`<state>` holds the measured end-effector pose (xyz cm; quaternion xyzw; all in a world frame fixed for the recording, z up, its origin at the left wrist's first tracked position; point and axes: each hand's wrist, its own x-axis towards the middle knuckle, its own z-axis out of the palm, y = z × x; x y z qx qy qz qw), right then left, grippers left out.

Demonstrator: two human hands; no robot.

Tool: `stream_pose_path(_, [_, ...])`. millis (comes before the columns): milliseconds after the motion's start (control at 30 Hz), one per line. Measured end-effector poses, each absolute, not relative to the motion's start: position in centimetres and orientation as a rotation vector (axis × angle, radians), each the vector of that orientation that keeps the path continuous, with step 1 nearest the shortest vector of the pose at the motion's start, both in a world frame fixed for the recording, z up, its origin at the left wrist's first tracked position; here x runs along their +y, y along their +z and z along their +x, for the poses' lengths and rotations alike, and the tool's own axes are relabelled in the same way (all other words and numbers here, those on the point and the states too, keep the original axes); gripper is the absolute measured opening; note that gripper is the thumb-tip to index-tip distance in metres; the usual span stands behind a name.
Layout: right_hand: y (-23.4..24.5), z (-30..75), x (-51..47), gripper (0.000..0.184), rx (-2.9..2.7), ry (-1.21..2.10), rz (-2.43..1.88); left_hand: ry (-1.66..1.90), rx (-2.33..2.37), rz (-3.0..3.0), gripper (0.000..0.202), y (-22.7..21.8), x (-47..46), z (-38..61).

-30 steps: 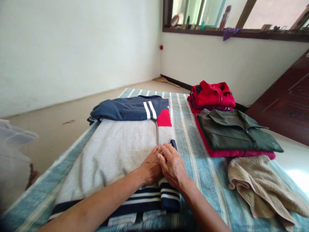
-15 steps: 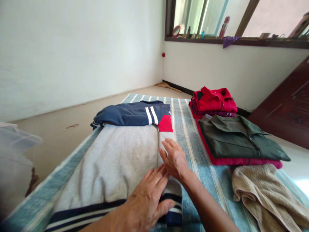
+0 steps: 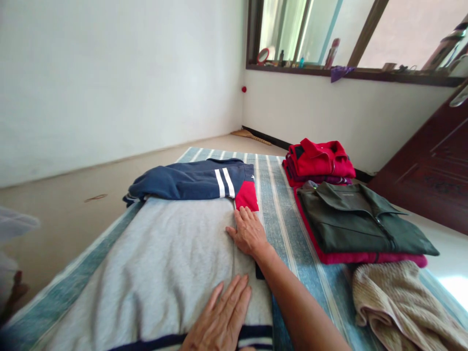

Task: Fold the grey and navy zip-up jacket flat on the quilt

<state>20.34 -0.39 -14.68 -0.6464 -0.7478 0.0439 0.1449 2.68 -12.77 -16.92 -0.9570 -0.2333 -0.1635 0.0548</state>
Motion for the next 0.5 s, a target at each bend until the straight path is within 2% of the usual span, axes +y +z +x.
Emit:
stream_pose_path(333, [-12.6, 19.8, -2.1, 0.06, -2.131, 0.049, -1.818, -0.538, -0.712, -2.822, 0.075, -17.0, -13.0, 2.7])
stream_pose_path(500, [-13.8, 19.2, -4.4, 0.059, -2.165, 0.07, -1.852, -0.555, -0.734, -2.851, 0.077, -17.1, -13.0, 2.9])
